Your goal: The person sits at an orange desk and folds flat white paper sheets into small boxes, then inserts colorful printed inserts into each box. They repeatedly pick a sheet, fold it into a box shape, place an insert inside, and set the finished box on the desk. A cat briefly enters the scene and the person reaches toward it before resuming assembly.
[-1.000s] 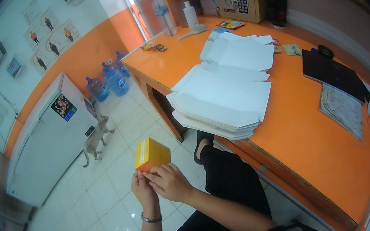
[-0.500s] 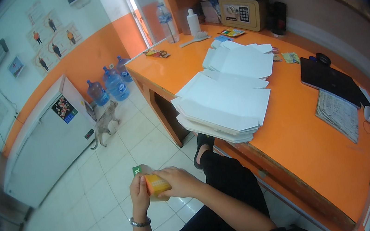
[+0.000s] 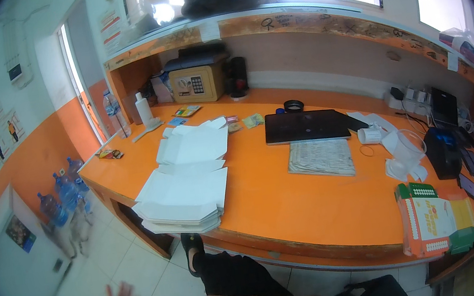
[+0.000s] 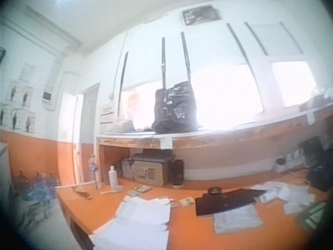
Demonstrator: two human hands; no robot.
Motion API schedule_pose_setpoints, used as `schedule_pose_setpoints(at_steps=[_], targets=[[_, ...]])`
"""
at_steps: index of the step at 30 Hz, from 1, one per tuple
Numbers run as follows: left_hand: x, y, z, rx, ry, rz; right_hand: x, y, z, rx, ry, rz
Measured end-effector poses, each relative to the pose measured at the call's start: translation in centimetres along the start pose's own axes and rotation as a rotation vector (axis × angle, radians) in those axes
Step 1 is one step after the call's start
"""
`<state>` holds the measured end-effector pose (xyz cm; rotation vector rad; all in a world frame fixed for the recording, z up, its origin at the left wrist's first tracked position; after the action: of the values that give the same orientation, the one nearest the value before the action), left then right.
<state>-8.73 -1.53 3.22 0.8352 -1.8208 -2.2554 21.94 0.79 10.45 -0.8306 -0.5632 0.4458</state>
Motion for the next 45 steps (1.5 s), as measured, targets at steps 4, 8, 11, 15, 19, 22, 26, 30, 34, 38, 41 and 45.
schedule_pose_setpoints(at_steps=[4, 8, 11, 15, 19, 22, 26, 30, 34, 38, 41, 45], targets=[[-6.4, 0.3, -3.8, 0.349, -0.557, -0.511, 2.6, 1.3, -6.2, -0.254, 0.242, 0.36], [-12.1, 0.5, -5.9, 0.271, -0.477, -0.802, 2.4, 3.3, -12.3, -0.377, 0.652, 0.528], [-13.9, 0.2, -5.8, 0.304, -0.333, -0.75, -0.2, 5.6, -14.8, -0.413, 0.908, 0.955], [-14.5, 0.0, -7.2, 0.47, -0.245, -1.058, -2.4, 8.0, -15.7, -0.366, 1.002, 0.947], [-13.6, 0.2, -7.8, 0.373, -0.18, -0.765, -1.7, 7.7, -15.4, -0.408, 0.955, 0.913], [-12.7, 0.4, -7.5, 0.441, -0.169, -0.789, -1.2, 5.9, -14.0, -0.497, 1.024, 0.859], [-12.4, 1.3, -7.6, 0.371, -0.209, -0.783, 0.2, 1.6, -11.4, -0.334, 0.899, 0.695], [-13.6, 2.0, -8.6, 0.339, -0.233, -0.721, 0.8, -0.5, -9.0, -0.313, 0.765, 0.501], [-13.7, 2.0, -8.5, 0.393, -0.203, -0.78, 0.6, 0.1, -7.5, -0.269, 0.84, 0.467], [-13.0, 2.9, -10.5, 0.001, -0.307, -0.67, 0.2, 0.7, -7.7, -0.273, 1.045, 0.394], [-13.9, 5.0, -12.5, -0.463, -0.973, -0.218, -0.3, 1.4, -8.0, -0.275, 1.144, 0.32], [-17.4, 6.2, -16.5, -0.904, -1.453, 0.275, -1.3, 2.9, -8.7, -0.308, 1.318, 0.285]])
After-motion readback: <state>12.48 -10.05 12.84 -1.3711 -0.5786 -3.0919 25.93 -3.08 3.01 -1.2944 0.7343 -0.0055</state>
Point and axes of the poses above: each hand's wrist, its own z-axis towards the middle knuckle, its own x-axis out of the back of the hand, y = z × x, the point moved 2 cm from there along z, towards the middle knuckle, and after that the axes turned 13 degrees about y, right-handed, at the moved point
